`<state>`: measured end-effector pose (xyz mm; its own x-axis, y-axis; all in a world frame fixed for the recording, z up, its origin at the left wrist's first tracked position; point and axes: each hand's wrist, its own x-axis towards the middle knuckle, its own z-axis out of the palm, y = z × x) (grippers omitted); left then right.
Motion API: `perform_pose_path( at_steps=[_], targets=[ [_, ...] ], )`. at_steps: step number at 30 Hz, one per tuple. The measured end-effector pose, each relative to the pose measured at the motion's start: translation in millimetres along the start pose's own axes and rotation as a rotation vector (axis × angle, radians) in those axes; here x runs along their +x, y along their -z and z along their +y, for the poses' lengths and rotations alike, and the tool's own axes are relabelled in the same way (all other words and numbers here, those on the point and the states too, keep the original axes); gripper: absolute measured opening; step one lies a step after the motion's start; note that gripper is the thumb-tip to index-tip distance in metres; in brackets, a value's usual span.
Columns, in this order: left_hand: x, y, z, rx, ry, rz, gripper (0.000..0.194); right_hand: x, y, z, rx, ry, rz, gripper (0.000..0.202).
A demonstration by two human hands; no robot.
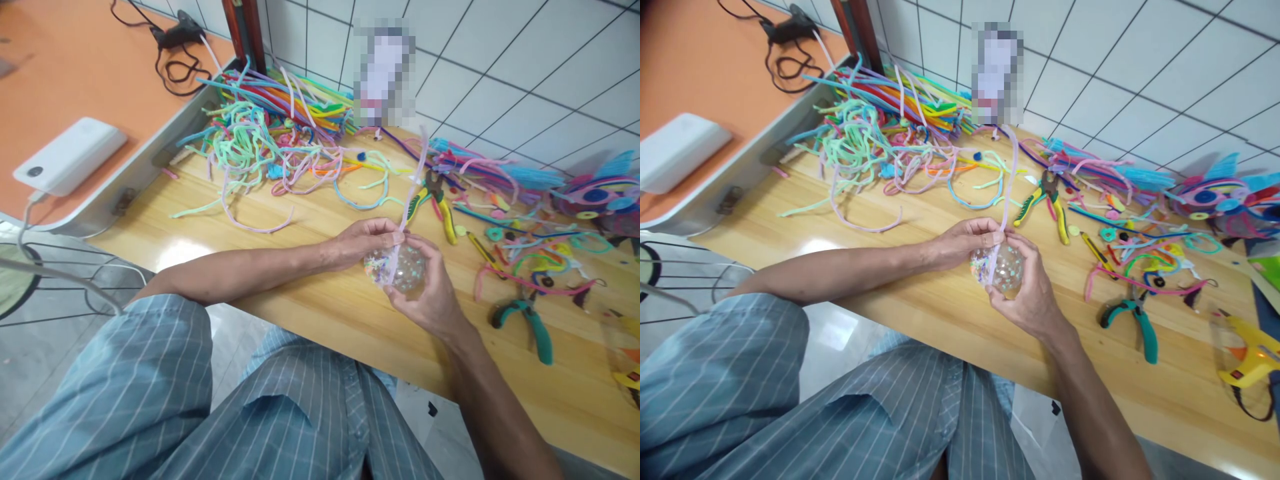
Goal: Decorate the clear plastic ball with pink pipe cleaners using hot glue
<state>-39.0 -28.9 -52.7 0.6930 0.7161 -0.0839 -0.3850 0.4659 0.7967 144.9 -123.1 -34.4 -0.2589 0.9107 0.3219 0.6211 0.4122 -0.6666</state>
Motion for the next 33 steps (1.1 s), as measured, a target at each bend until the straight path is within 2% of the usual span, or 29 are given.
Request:
perform_pose_path(
  at_steps=[6, 10, 17, 23, 28, 33],
  targets=[
    [-1.6, -1.5, 1.6, 0.059, -0.044, -0.001, 0.063, 1.1, -0.1, -0.9, -0.048, 0.043, -0.035, 0.091],
    [-0.1, -1.7, 4.1, 0.123, -0.088, -0.011, 0.063, -0.7, -3.4, -4.8, -0.113, 0.066, -0.013, 0.095],
    [-5.9, -2.5, 3.9, 0.227, -0.119, -0.086, 0.059, -13.2, -4.0, -3.8, 0.021, -0.121, -0.019, 0.088],
    [-7.6, -2.6, -0.2, 0.239, -0.141, -0.095, 0.059, -15.2, -3.1, -5.0, 0.148, -0.311, 0.0, 0.07],
    [-6.4, -3.6, 3.1, 0.179, -0.067, -0.067, 0.061, -15.3, -9.9, -7.2, 0.148, -0.307, 0.056, 0.067],
    [-3.5, -4.7, 4.9, 0.128, -0.072, -0.049, 0.063, -18.1, -13.1, -7.5, 0.132, -0.28, 0.087, 0.068]
  ],
)
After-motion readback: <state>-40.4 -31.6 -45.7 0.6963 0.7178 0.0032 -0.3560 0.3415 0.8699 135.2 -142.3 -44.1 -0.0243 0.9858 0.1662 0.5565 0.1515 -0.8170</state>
